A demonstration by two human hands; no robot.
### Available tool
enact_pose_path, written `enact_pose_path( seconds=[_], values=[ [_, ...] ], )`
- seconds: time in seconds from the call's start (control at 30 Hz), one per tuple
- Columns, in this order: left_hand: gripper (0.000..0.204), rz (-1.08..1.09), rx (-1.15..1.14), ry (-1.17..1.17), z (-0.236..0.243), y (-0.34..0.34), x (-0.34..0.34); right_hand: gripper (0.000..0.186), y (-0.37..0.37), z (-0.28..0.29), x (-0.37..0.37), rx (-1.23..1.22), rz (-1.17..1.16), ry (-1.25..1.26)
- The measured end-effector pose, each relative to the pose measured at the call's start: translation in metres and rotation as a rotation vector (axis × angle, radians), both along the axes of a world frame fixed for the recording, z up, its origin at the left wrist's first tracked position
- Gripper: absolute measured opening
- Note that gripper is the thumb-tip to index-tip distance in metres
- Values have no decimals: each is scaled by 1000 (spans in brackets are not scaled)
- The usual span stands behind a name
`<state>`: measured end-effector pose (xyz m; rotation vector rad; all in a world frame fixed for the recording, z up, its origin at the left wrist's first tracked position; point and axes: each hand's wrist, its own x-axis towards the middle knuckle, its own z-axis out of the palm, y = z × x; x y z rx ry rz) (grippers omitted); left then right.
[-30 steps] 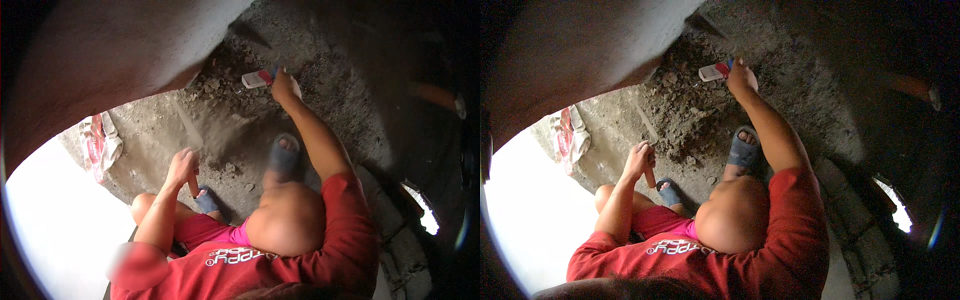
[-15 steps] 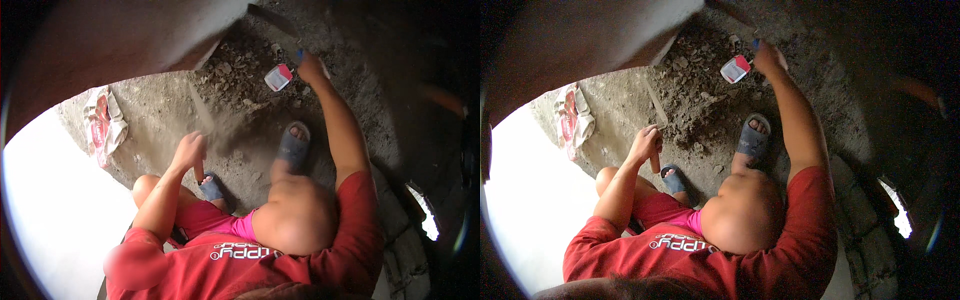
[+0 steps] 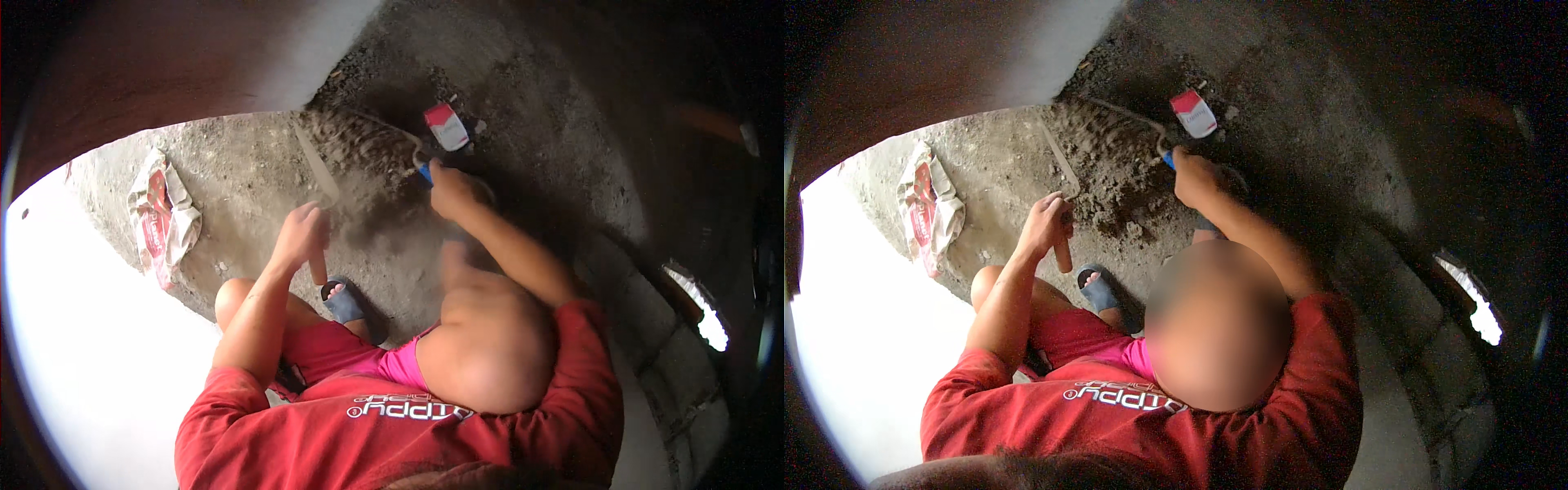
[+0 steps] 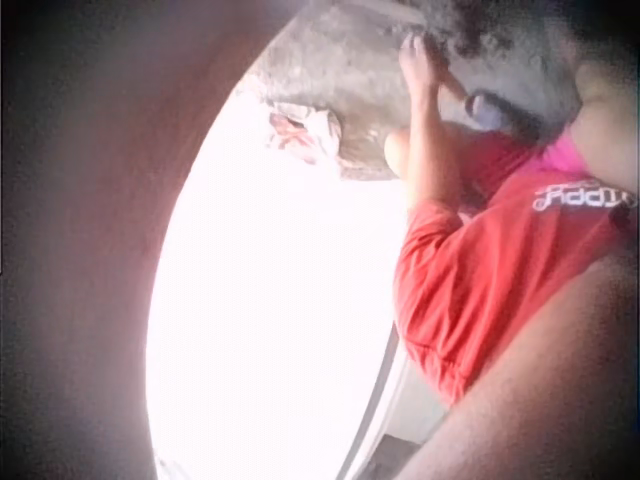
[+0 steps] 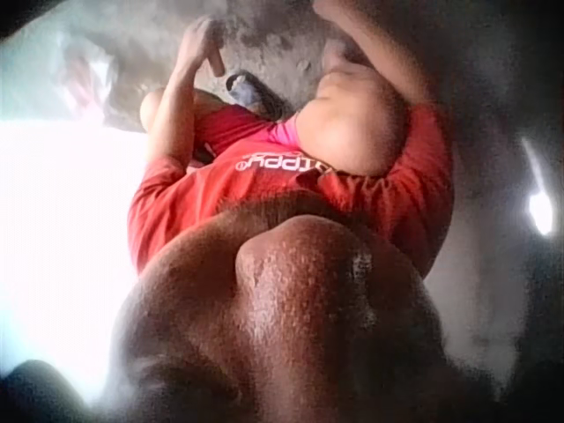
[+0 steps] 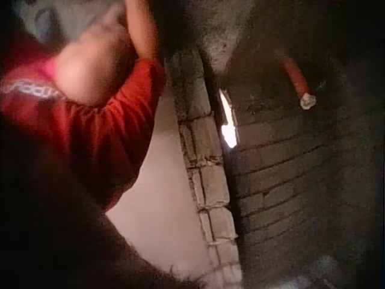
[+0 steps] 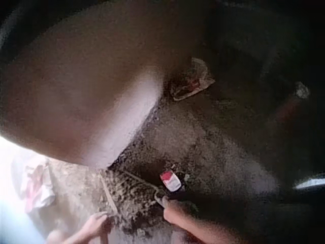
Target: The person uses trowels to spread and level mortar onto a concrete floor, gathering material from a central pile and smoothing it toward the edges of the room.
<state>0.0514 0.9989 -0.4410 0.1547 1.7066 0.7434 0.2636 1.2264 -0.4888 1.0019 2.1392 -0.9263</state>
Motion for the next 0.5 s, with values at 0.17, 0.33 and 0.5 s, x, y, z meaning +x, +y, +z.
enact_pose_path(
  seconds=[0.17, 0.33, 0.5],
  values=[
    [17, -30, 109, 20, -8, -11, 1, 35, 6, 22, 24, 95, -52, 5],
    [17, 4, 145, -150, 19, 16, 21, 40, 93, -11, 102, 267, -469, -148],
    [17, -152, 132, -80, 10, 0, 15, 40, 47, -37, 84, 215, -241, -86]
  ],
)
